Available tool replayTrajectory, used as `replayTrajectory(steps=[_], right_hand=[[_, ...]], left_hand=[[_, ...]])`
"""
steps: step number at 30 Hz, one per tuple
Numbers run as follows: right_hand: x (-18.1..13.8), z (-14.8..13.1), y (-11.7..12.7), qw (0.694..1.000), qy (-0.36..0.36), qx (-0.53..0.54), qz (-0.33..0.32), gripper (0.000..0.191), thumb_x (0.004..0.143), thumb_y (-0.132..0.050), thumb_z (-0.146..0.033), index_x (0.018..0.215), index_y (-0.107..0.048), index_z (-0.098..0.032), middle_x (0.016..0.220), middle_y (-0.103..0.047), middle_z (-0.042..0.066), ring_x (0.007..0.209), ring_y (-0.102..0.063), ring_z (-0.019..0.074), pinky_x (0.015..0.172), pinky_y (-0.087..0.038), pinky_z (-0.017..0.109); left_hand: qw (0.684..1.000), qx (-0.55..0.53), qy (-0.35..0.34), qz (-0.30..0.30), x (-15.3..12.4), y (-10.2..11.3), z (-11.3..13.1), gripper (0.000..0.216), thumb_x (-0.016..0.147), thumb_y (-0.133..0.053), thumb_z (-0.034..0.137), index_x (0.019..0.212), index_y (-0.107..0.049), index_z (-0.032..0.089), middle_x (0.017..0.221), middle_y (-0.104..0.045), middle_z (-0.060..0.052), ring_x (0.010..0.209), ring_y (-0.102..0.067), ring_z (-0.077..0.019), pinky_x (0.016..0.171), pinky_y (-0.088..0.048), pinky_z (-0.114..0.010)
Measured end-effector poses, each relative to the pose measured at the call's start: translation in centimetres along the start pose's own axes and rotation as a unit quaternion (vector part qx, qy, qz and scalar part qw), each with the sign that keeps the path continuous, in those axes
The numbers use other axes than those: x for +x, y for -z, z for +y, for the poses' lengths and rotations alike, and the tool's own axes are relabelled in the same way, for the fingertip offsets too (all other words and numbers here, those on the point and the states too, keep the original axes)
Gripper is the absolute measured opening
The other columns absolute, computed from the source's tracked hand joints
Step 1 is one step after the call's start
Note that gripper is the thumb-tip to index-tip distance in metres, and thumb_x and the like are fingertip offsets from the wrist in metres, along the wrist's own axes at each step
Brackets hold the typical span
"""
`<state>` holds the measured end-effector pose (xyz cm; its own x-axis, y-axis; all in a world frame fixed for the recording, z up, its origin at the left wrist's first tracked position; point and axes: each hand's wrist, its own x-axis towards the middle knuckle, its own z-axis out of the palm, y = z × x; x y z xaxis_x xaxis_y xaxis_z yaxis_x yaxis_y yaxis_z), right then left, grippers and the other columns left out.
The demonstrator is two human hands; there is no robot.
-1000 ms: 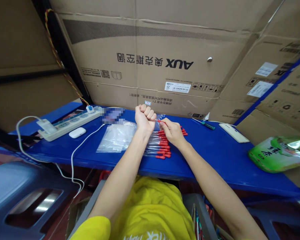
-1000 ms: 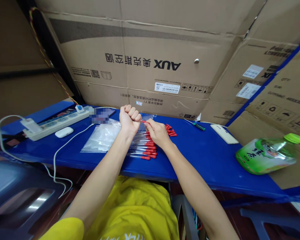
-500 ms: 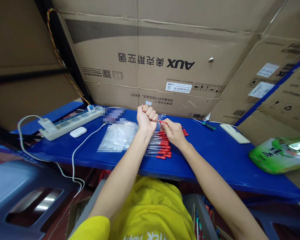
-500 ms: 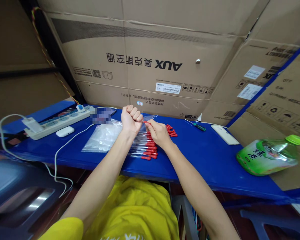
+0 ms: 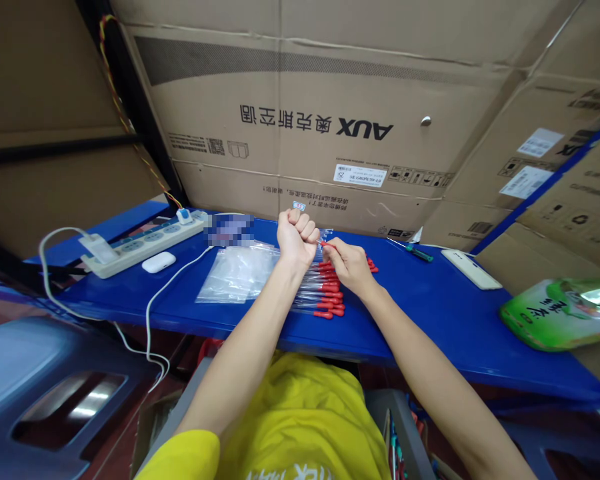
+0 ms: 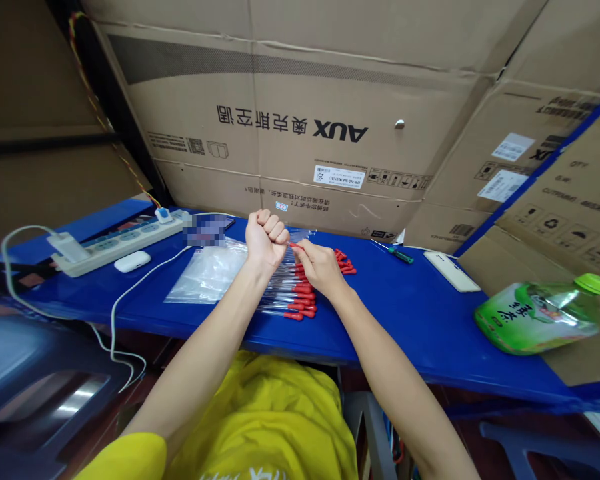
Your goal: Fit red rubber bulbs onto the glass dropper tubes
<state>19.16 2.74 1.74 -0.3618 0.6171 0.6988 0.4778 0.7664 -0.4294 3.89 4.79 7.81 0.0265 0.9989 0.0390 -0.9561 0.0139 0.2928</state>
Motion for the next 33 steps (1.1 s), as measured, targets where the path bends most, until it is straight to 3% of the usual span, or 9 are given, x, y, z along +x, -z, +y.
replayTrajectory(steps=[5, 13, 17, 21, 25, 33], right_hand=[[0.1, 0.3, 0.0, 1.000, -0.011, 0.001, -0.003, 0.038, 0.112, -0.044, -0.049, 0.089, -0.060, -0.024, 0.073, -0.065, 0.002, 0.063, -0.058, 0.0175, 0.066, -0.043, 0.031], [0.2, 0.6, -0.4, 0.982, -0.094, 0.151, -0.055, 0.045, 0.111, -0.041, -0.058, 0.093, -0.061, -0.023, 0.066, -0.066, -0.001, 0.057, -0.060, 0.0156, 0.062, -0.046, 0.028], [0.2, 0.7, -0.5, 0.992, -0.075, 0.095, -0.036, 0.036, 0.111, -0.046, -0.052, 0.090, -0.056, -0.025, 0.067, -0.063, -0.002, 0.058, -0.058, 0.0163, 0.063, -0.043, 0.029], [0.1, 0.9, -0.5, 0.997, -0.057, 0.002, -0.048, 0.028, 0.111, -0.047, -0.044, 0.091, -0.054, -0.026, 0.067, -0.060, -0.002, 0.058, -0.057, 0.0181, 0.063, -0.037, 0.029], [0.0, 0.8, -0.4, 0.997, -0.035, -0.056, -0.050, 0.029, 0.112, -0.045, -0.041, 0.088, -0.053, -0.026, 0.067, -0.060, -0.001, 0.059, -0.058, 0.0197, 0.062, -0.032, 0.029], [-0.1, 0.4, -0.5, 0.995, 0.000, -0.089, -0.042, 0.032, 0.113, -0.041, -0.039, 0.086, -0.051, -0.024, 0.070, -0.063, 0.002, 0.057, -0.053, 0.0179, 0.061, -0.030, 0.031]], left_hand=[[1.000, 0.001, -0.009, -0.005, 0.2, 0.3, 0.1, 0.044, 0.107, -0.034, 0.021, 0.069, -0.012, 0.023, 0.052, -0.010, 0.009, 0.038, -0.009, -0.0064, 0.038, -0.012, -0.022], [0.999, -0.015, -0.024, -0.026, 0.3, 0.9, 1.0, 0.049, 0.109, -0.039, 0.026, 0.067, -0.015, 0.022, 0.051, -0.014, 0.008, 0.038, -0.016, -0.0067, 0.040, -0.015, -0.024], [0.998, -0.042, -0.044, -0.033, 0.7, 1.2, 0.7, 0.050, 0.109, -0.042, 0.028, 0.066, -0.018, 0.022, 0.051, -0.015, 0.009, 0.038, -0.017, -0.0062, 0.040, -0.019, -0.023], [0.997, -0.062, -0.054, 0.004, 0.9, 1.6, 0.3, 0.048, 0.110, -0.037, 0.030, 0.067, -0.016, 0.022, 0.051, -0.015, 0.008, 0.039, -0.017, -0.0065, 0.040, -0.019, -0.022], [0.997, -0.037, -0.051, 0.034, 0.7, 1.7, 0.3, 0.047, 0.110, -0.033, 0.029, 0.068, -0.013, 0.022, 0.052, -0.011, 0.008, 0.039, -0.012, -0.0077, 0.039, -0.014, -0.024], [0.998, -0.038, -0.025, 0.033, 0.6, 1.6, 0.3, 0.045, 0.109, -0.031, 0.021, 0.068, -0.011, 0.022, 0.053, -0.009, 0.008, 0.040, -0.011, -0.0081, 0.040, -0.013, -0.025]])
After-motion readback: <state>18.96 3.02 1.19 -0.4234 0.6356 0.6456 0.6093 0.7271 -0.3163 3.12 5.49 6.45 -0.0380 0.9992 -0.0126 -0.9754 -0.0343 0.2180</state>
